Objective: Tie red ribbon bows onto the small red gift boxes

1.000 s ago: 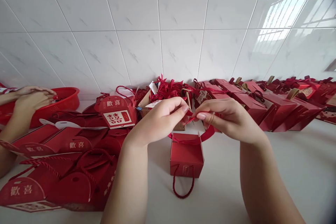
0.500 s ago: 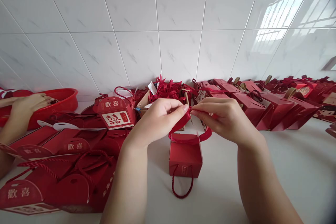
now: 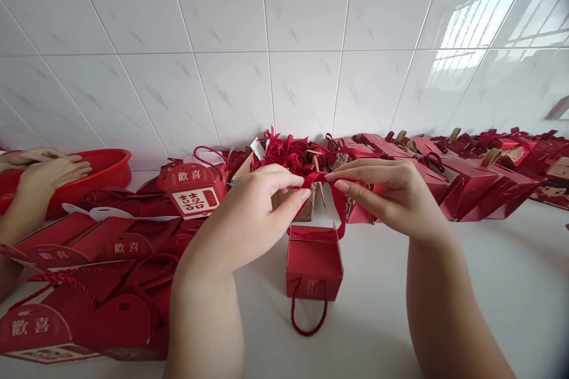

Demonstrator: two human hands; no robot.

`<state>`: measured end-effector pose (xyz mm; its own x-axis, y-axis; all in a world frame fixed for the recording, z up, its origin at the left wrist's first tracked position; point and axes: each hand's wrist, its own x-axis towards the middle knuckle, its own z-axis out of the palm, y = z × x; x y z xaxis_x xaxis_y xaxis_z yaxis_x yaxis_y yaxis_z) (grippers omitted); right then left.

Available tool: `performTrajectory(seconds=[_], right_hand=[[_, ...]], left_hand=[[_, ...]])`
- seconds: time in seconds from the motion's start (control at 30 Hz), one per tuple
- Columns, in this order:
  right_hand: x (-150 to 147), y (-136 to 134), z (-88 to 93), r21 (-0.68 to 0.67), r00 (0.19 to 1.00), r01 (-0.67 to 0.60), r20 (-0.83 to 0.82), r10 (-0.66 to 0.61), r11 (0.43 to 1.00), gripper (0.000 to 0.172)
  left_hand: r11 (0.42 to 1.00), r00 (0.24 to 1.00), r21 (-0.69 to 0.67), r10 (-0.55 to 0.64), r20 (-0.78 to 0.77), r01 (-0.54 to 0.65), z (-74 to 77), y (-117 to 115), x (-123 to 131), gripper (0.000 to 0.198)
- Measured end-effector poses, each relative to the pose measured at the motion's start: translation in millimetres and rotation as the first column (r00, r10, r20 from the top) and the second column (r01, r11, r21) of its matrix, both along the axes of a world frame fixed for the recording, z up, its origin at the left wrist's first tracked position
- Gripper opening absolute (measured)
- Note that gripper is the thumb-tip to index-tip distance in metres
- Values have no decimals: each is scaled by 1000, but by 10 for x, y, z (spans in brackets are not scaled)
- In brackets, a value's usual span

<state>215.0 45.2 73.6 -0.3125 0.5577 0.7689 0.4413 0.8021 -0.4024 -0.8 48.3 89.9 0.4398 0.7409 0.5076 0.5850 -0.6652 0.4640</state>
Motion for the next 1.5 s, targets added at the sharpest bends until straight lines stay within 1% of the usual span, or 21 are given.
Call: performTrajectory(seconds=[0.1, 0.2, 0.3, 0.4, 0.53, 0.6, 0.77, 0.87, 1.0, 1.1, 1.2, 1.27, 1.33, 1.4, 1.5], right_hand=[[28, -9, 19, -11, 999, -33, 21, 33, 999, 17], [61, -30, 37, -15, 999, -23, 34, 24, 1000, 16], [100, -52, 44, -28, 999, 1, 40, 0, 1000, 13], [145, -69, 43, -98, 996, 7, 90, 2, 995, 13], [210, -97, 49, -214, 980, 5, 195, 38, 977, 21], [248, -117, 56, -291, 965, 14, 253, 62, 957, 26], [355, -167, 57, -430, 931, 78, 354, 89, 899, 23], [424, -190, 35, -493, 906, 97, 403, 128, 864, 23], [499, -217, 1, -560, 885, 129, 438, 160, 819, 23], [519, -230, -3, -596, 877, 161, 452, 163, 787, 23], [522, -242, -10, -625, 865, 204, 476, 161, 753, 25], [536, -264, -45, -638, 861, 266, 494, 119, 723, 27], [571, -305, -122, -645, 872, 314, 486, 57, 696, 30], [624, -364, -249, -658, 896, 317, 445, 13, 683, 31], [693, -466, -516, -674, 931, 284, 365, -28, 682, 32]], left_hand=[[997, 996, 41, 70, -58, -68, -9, -35, -32, 32], [994, 991, 51, 104, -81, -100, -22, -34, -63, 32], [990, 984, -5, 140, -109, -142, -41, 4, -105, 32], [976, 972, -95, 179, -155, -195, -58, 57, -163, 36], [954, 948, -151, 224, -225, -261, -60, 119, -235, 39], [944, 935, -157, 245, -255, -290, -58, 143, -258, 41], [910, 908, -185, 312, -281, -370, -74, 211, -302, 44], [902, 911, -230, 296, -286, -365, -81, 265, -348, 45], [886, 917, -309, 248, -311, -344, -62, 308, -427, 42], [871, 915, -329, 271, -300, -365, -44, 329, -472, 42], [844, 899, -348, 306, -312, -408, -61, 381, -490, 40], [820, 881, -364, 321, -348, -442, -101, 425, -486, 42], [798, 865, -377, 331, -378, -470, -162, 445, -477, 46], [777, 855, -391, 350, -383, -493, -237, 414, -466, 48], [749, 849, -419, 374, -372, -513, -375, 269, -455, 46]])
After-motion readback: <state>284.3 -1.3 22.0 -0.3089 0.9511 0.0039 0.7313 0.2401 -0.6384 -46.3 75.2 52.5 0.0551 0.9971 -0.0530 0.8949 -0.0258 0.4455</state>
